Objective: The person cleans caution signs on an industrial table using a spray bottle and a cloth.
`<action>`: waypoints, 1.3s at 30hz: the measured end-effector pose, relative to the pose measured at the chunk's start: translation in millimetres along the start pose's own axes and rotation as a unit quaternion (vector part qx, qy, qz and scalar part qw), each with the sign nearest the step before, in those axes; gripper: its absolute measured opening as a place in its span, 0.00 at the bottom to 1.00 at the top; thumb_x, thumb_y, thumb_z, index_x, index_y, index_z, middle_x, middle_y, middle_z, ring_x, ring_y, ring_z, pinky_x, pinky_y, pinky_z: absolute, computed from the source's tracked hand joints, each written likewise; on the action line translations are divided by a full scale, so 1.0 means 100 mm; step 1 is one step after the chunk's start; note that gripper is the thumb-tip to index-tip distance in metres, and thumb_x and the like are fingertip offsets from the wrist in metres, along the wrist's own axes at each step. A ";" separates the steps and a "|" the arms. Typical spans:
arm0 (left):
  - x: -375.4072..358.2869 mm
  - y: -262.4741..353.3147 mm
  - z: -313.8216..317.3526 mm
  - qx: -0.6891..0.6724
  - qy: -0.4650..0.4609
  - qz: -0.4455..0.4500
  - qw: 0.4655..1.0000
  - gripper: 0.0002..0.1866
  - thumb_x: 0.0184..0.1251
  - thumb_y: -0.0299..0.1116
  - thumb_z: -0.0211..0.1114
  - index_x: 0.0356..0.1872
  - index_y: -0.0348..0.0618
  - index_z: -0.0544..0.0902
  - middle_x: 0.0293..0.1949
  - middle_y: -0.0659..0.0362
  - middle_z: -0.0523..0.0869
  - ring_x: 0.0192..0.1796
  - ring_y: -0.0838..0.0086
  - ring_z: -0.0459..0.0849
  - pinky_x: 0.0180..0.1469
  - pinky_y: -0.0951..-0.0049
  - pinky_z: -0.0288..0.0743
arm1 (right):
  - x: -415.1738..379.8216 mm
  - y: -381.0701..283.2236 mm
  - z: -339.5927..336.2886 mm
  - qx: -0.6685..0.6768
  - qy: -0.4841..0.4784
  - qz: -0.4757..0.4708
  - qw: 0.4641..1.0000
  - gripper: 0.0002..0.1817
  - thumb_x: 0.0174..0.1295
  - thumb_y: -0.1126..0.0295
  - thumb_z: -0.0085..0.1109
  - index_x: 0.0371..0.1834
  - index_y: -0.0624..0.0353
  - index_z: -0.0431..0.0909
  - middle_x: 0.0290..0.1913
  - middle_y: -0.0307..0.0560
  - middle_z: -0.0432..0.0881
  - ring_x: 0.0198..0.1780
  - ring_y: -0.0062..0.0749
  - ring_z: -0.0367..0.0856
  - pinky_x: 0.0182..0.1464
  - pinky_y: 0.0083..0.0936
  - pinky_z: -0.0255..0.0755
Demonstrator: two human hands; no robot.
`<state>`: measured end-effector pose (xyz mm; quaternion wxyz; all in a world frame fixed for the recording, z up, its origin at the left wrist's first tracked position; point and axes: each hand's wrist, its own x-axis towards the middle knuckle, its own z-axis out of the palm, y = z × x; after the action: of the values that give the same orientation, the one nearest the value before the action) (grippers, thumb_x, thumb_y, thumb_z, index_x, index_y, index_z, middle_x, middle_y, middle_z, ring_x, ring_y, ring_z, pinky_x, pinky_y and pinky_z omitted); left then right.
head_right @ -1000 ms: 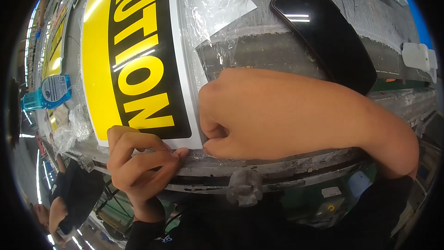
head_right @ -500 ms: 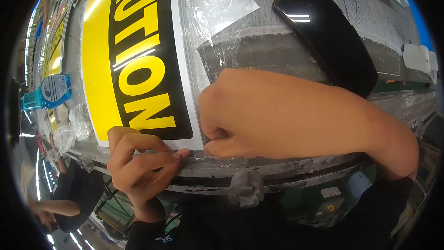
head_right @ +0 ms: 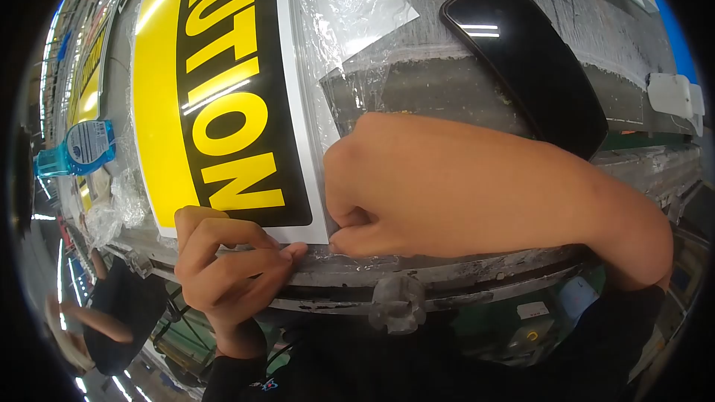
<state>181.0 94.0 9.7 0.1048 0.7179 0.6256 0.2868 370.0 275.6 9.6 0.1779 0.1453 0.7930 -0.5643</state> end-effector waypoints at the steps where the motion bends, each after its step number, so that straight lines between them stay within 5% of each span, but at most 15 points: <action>1: 0.00 0.00 0.00 0.000 0.000 0.000 1.000 0.17 0.35 0.26 0.87 0.28 0.54 0.89 0.31 0.67 0.86 0.36 0.71 0.75 0.40 0.70 0.66 | 0.00 0.00 -0.01 0.000 -0.002 -0.003 1.000 0.17 0.65 0.63 0.70 0.25 0.67 0.83 0.17 0.51 0.76 0.18 0.42 0.72 0.25 0.34 0.66; 17: -0.04 -0.01 -0.02 -0.019 0.056 0.049 0.997 0.18 0.36 0.31 0.89 0.27 0.56 0.85 0.29 0.68 0.84 0.31 0.72 0.75 0.36 0.70 0.64 | -0.03 -0.08 -0.06 0.133 -0.031 -0.007 0.991 0.19 0.69 0.59 0.69 0.26 0.64 0.85 0.14 0.42 0.78 0.15 0.23 0.73 0.21 0.25 0.64; 19: -0.09 -0.06 -0.04 -0.067 0.092 0.085 0.990 0.16 0.45 0.41 0.87 0.28 0.56 0.85 0.28 0.67 0.84 0.29 0.73 0.76 0.35 0.71 0.65 | -0.03 -0.12 -0.08 0.143 -0.028 -0.044 0.988 0.18 0.69 0.58 0.70 0.30 0.63 0.87 0.15 0.41 0.78 0.16 0.22 0.73 0.22 0.24 0.64; 21: -0.14 -0.09 -0.11 -0.123 0.119 0.114 0.979 0.16 0.52 0.47 0.85 0.27 0.55 0.85 0.28 0.67 0.84 0.29 0.74 0.77 0.33 0.72 0.65 | -0.05 -0.18 -0.08 0.131 0.001 -0.082 0.988 0.16 0.68 0.60 0.70 0.36 0.65 0.88 0.21 0.48 0.83 0.21 0.30 0.79 0.28 0.27 0.72; 23: -0.28 -0.12 -0.19 -0.163 0.118 0.131 0.971 0.15 0.42 0.41 0.89 0.31 0.57 0.91 0.33 0.72 0.87 0.31 0.77 0.81 0.35 0.76 0.69 | -0.06 -0.22 -0.09 0.113 0.014 -0.092 0.989 0.15 0.66 0.61 0.71 0.44 0.63 0.89 0.27 0.51 0.86 0.27 0.35 0.83 0.33 0.29 0.75; 24: -0.40 -0.20 -0.24 -0.154 0.081 0.185 0.967 0.22 0.60 0.53 0.78 0.48 0.51 0.89 0.44 0.63 0.90 0.41 0.70 0.87 0.44 0.70 0.78 | -0.07 -0.22 -0.07 0.116 0.027 -0.099 0.988 0.15 0.66 0.60 0.72 0.44 0.61 0.89 0.26 0.50 0.86 0.26 0.32 0.82 0.33 0.29 0.75; 26: -0.49 -0.16 -0.22 -0.273 0.068 0.156 0.947 0.22 0.68 0.54 0.73 0.48 0.47 0.88 0.41 0.56 0.91 0.38 0.67 0.87 0.38 0.70 0.78 | -0.11 -0.28 -0.07 0.127 0.037 -0.095 0.987 0.16 0.65 0.59 0.73 0.46 0.60 0.90 0.25 0.47 0.86 0.26 0.26 0.81 0.32 0.27 0.74; 27: -0.51 -0.12 -0.19 -0.334 0.055 0.138 0.931 0.23 0.72 0.55 0.70 0.48 0.44 0.88 0.40 0.52 0.91 0.36 0.65 0.87 0.36 0.70 0.78 | -0.13 -0.33 -0.07 0.136 0.034 -0.083 0.987 0.16 0.66 0.59 0.73 0.46 0.60 0.90 0.25 0.46 0.86 0.27 0.22 0.81 0.32 0.25 0.73; 30: -0.54 0.19 -0.30 -0.477 -0.035 -0.144 0.866 0.21 0.75 0.40 0.67 0.55 0.31 0.84 0.36 0.51 0.88 0.34 0.62 0.85 0.39 0.61 0.78 | -0.10 -0.24 0.05 0.232 0.040 -0.096 0.967 0.17 0.67 0.60 0.74 0.49 0.63 0.89 0.27 0.40 0.87 0.29 0.14 0.79 0.32 0.19 0.71; 33: -0.63 0.23 -0.29 -0.546 0.048 -0.255 0.797 0.33 0.77 0.56 0.63 0.69 0.40 0.73 0.56 0.41 0.87 0.46 0.55 0.90 0.46 0.63 0.85 | -0.09 -0.30 0.12 0.334 0.033 -0.128 0.933 0.17 0.70 0.65 0.72 0.50 0.71 0.87 0.35 0.40 0.90 0.36 0.13 0.82 0.37 0.14 0.73; 34: -0.70 0.05 -0.37 -0.556 0.017 -0.302 0.774 0.42 0.80 0.62 0.54 0.78 0.39 0.56 0.65 0.38 0.80 0.54 0.49 0.88 0.52 0.56 0.86 | -0.09 -0.31 0.14 0.359 0.029 -0.125 0.925 0.17 0.70 0.65 0.71 0.50 0.71 0.86 0.37 0.41 0.90 0.38 0.14 0.83 0.38 0.14 0.74; 37: -0.68 -0.06 -0.39 -0.702 0.266 -0.299 0.589 0.44 0.79 0.67 0.49 0.78 0.39 0.56 0.68 0.40 0.77 0.57 0.49 0.87 0.55 0.52 0.85 | -0.12 -0.40 0.17 0.380 0.030 -0.124 0.916 0.16 0.73 0.67 0.68 0.52 0.72 0.86 0.41 0.48 0.91 0.45 0.21 0.88 0.46 0.17 0.80; 38: -0.72 -0.21 -0.47 -0.760 0.247 -0.254 0.545 0.45 0.77 0.74 0.40 0.77 0.44 0.61 0.72 0.43 0.72 0.64 0.46 0.81 0.69 0.39 0.74 | -0.14 -0.42 0.16 0.377 0.033 -0.122 0.918 0.15 0.73 0.68 0.67 0.52 0.72 0.86 0.41 0.49 0.92 0.45 0.22 0.89 0.46 0.18 0.81; 39: -0.71 -0.25 -0.55 -0.769 0.273 -0.250 0.521 0.45 0.78 0.73 0.41 0.77 0.42 0.62 0.72 0.42 0.72 0.64 0.46 0.81 0.69 0.39 0.74 | -0.16 -0.44 0.14 0.368 0.040 -0.120 0.921 0.15 0.74 0.68 0.67 0.52 0.72 0.86 0.42 0.49 0.92 0.45 0.24 0.90 0.47 0.18 0.81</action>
<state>126.4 19.3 21.7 0.5075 0.0586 0.3128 0.8007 366.6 247.5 49.5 0.0111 0.1266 0.5473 -0.8272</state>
